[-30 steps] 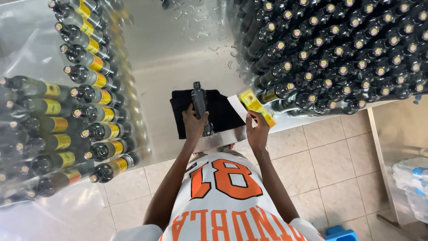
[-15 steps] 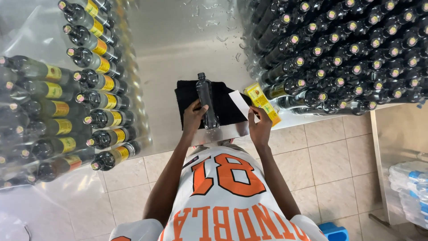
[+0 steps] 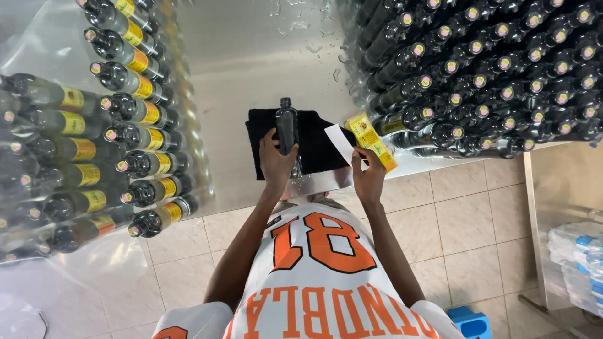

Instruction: Manually applying adhesive labels to plastic bottles on a production line table.

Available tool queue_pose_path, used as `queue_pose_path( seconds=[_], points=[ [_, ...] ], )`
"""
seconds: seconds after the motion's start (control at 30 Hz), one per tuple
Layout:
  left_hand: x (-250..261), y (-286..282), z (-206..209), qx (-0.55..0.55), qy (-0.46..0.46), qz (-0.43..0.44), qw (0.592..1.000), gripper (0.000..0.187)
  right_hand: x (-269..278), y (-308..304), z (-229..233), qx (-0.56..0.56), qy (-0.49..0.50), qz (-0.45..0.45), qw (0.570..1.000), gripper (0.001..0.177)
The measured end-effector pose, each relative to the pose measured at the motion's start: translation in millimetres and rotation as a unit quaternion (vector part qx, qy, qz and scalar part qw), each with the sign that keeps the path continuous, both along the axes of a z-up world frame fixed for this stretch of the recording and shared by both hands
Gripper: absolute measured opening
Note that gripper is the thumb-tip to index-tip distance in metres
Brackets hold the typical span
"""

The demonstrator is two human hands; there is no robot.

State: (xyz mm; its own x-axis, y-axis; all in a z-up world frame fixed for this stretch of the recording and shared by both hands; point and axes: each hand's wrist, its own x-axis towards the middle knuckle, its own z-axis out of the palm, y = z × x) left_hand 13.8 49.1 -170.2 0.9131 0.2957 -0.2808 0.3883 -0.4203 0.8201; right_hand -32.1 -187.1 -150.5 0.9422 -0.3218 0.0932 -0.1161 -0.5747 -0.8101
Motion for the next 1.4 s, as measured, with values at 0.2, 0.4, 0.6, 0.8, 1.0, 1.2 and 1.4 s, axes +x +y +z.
queue_pose_path(
  seconds=[0.2,0.4,0.6,0.8,1.0,1.2,1.4],
  points=[
    [5,-16,-11,0.079,-0.017,-0.012,0.997,0.087,4,1,-1,0.001,-0.002,0.011,1.0,0.017],
    [10,-29,-26,0.069,0.005,-0.016,0.997,0.091,5,4,0,0.02,-0.002,0.024,1.0,0.018],
    [3,-20,-16,0.008,-0.014,-0.027,0.999,0.094,6,12,11,0.028,-0.007,0.026,0.999,0.017],
    [-2,-18,7,-0.084,-0.061,-0.011,0.995,0.067,6,13,15,0.146,0.071,0.004,0.987,0.021],
    [5,-30,38,-0.329,-0.023,-0.049,0.943,0.05,4,16,19,0.194,0.097,0.005,0.976,0.023],
    [2,-34,69,-0.332,-0.076,-0.056,0.939,0.032,7,26,53,-0.062,-0.113,0.086,0.988,0.031],
    [-5,-38,102,-0.33,-0.059,-0.104,0.936,0.028,10,36,60,-0.097,-0.224,0.121,0.962,0.045]
  ],
)
